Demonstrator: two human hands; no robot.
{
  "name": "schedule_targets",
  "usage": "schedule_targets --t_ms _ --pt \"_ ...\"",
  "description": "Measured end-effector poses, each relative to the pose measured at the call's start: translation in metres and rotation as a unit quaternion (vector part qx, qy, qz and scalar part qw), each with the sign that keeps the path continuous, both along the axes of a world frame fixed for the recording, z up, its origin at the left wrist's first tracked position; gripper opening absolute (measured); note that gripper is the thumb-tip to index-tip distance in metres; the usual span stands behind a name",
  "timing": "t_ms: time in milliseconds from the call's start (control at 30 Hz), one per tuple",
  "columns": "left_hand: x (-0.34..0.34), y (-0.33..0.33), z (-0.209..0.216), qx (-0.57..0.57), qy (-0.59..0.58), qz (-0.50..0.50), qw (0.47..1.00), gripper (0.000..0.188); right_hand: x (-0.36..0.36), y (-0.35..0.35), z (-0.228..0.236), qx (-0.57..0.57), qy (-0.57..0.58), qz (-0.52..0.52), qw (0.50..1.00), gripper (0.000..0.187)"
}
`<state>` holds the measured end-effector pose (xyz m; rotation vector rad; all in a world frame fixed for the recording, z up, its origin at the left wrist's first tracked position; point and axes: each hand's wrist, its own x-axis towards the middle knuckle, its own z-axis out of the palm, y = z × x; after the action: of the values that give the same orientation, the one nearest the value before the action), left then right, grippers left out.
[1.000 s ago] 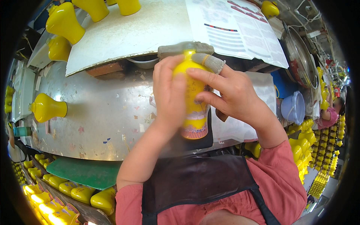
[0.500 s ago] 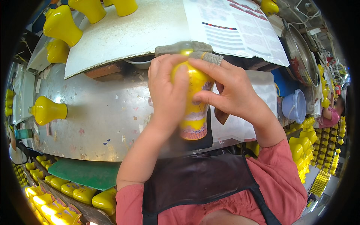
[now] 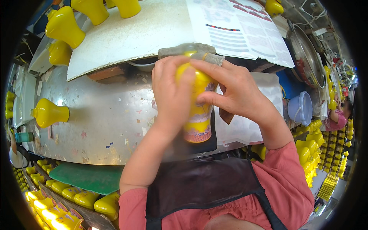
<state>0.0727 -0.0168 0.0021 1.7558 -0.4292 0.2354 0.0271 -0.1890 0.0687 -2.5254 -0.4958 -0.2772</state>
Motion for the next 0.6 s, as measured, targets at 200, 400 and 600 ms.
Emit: schedule_targets --t_ms 200,400,600 --pt "0.002 0.003 -0.003 -0.051 0.033 -0.024 0.998 0.031 -0.008 0.003 -0.006 -0.025 -0.023 0.001 0.999 0.059" --pt "-0.002 0.006 -0.008 -0.034 0.015 -0.044 0.998 0.047 -0.002 -0.001 0.001 -0.095 -0.036 0.019 0.995 0.061" --pt "-0.002 0.015 -0.011 0.015 -0.062 -0.074 0.995 0.066 -0.003 -0.003 0.017 -0.095 0.025 -0.003 0.995 0.067"
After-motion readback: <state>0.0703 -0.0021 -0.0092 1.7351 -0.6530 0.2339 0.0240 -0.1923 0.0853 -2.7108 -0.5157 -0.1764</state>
